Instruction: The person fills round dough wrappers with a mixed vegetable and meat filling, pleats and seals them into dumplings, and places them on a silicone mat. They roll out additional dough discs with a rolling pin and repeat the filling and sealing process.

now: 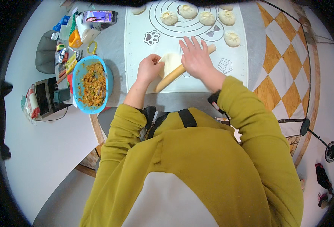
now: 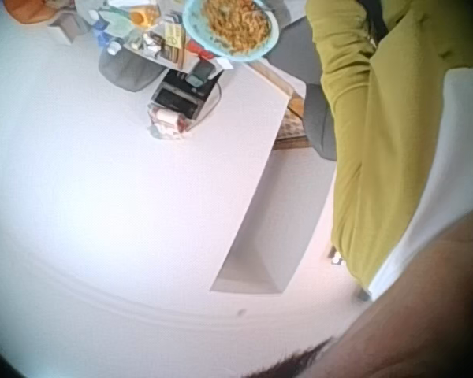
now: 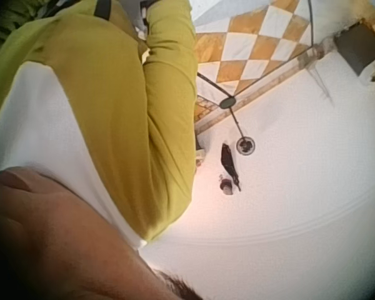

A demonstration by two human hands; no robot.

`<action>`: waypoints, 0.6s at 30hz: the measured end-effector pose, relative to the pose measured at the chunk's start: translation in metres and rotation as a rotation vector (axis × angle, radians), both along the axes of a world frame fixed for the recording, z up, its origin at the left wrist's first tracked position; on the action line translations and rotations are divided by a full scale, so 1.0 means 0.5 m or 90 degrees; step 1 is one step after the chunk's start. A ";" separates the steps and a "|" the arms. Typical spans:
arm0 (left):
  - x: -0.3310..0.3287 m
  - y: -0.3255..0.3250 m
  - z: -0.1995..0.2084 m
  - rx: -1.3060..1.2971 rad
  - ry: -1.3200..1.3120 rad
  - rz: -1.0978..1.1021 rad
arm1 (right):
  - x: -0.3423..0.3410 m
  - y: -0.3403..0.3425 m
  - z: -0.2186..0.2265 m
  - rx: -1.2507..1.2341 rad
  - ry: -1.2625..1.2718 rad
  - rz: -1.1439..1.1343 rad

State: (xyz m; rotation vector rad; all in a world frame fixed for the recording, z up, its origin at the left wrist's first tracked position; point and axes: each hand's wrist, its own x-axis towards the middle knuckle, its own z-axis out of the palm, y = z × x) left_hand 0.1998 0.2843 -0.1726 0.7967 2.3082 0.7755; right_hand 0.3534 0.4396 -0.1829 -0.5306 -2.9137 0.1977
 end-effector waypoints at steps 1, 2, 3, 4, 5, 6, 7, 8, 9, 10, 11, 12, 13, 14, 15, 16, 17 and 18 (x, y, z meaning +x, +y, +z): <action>-0.007 0.005 0.002 0.023 0.006 0.009 | -0.028 0.007 -0.002 0.011 -0.007 0.003; -0.014 0.013 0.003 0.034 0.004 0.004 | -0.050 0.012 -0.003 0.015 0.000 0.003; -0.020 0.024 0.003 0.047 0.003 -0.003 | -0.072 0.018 -0.006 -0.004 0.009 -0.005; -0.025 0.035 0.002 0.046 -0.008 -0.010 | -0.091 0.023 -0.009 -0.024 0.016 -0.013; -0.030 0.047 0.000 0.023 -0.023 -0.025 | -0.105 0.027 -0.012 -0.040 0.030 -0.020; -0.034 0.059 -0.002 -0.015 -0.045 -0.041 | -0.122 0.030 -0.016 -0.026 0.045 -0.029; -0.033 0.066 -0.003 -0.054 -0.067 -0.061 | -0.122 0.029 -0.019 -0.033 0.061 -0.028; -0.034 0.071 -0.004 -0.067 -0.036 -0.084 | -0.117 0.027 -0.020 -0.040 0.081 -0.028; -0.031 0.072 -0.004 -0.084 0.002 -0.112 | -0.112 0.027 -0.019 -0.039 0.121 -0.021; -0.030 0.072 -0.003 -0.090 0.045 -0.140 | -0.084 0.023 -0.016 -0.069 0.127 -0.012; -0.027 0.072 -0.003 -0.088 0.086 -0.173 | -0.045 0.019 -0.012 -0.060 0.096 0.000; -0.023 0.066 -0.004 -0.059 0.023 -0.114 | 0.002 0.011 -0.007 -0.050 0.077 0.017; -0.023 0.058 -0.003 -0.023 -0.041 -0.060 | 0.044 0.007 -0.001 -0.050 0.041 0.028; -0.019 0.051 -0.005 0.012 -0.105 0.003 | 0.089 0.004 0.006 -0.054 0.045 0.040; -0.013 0.043 -0.007 0.029 -0.174 0.056 | 0.128 -0.001 0.012 -0.072 0.033 0.048; -0.005 0.030 -0.010 0.046 -0.240 0.116 | 0.147 -0.005 0.013 -0.100 -0.002 0.045; 0.001 0.018 -0.012 0.066 -0.313 0.178 | 0.151 -0.007 0.011 -0.090 0.019 0.052; 0.005 0.009 -0.014 0.037 -0.284 0.146 | 0.150 -0.009 0.010 -0.087 0.017 0.048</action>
